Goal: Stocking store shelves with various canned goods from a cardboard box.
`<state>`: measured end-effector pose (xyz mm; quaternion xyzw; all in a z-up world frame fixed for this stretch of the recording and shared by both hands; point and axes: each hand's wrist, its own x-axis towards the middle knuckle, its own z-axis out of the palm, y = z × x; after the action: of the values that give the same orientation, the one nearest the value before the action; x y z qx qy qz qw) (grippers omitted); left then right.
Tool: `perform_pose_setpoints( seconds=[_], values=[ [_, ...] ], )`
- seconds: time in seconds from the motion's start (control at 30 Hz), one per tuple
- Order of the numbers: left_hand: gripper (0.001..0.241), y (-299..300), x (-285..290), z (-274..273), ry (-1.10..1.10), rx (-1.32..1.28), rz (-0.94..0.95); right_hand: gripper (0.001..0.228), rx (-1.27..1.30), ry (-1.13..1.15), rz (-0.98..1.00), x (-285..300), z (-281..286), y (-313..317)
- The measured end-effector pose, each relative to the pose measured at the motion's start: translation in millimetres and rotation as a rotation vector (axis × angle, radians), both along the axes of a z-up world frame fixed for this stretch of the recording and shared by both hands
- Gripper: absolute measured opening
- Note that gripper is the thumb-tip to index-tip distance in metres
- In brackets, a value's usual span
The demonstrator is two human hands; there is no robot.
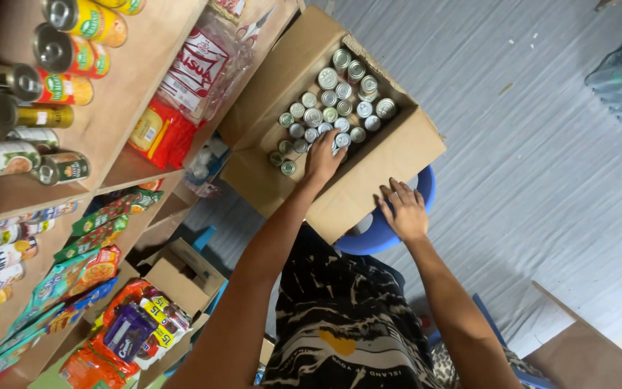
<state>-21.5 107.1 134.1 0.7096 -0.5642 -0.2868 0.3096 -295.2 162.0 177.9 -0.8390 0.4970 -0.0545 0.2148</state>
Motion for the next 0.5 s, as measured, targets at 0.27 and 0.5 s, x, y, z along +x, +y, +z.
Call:
perform_pose_setpoints(
  seconds=[0.27,0.5],
  values=[
    [0.062,-124.9,-23.4,-57.1,-0.185,0.305,0.040,0.037,0.000,-0.010,-0.056,1.9,1.1,-6.5],
    [0.049,-195.0,-24.0,-167.4,-0.517,0.130,0.089,0.038,0.001,-0.059,-0.055,2.5,2.3,-10.5]
  ],
)
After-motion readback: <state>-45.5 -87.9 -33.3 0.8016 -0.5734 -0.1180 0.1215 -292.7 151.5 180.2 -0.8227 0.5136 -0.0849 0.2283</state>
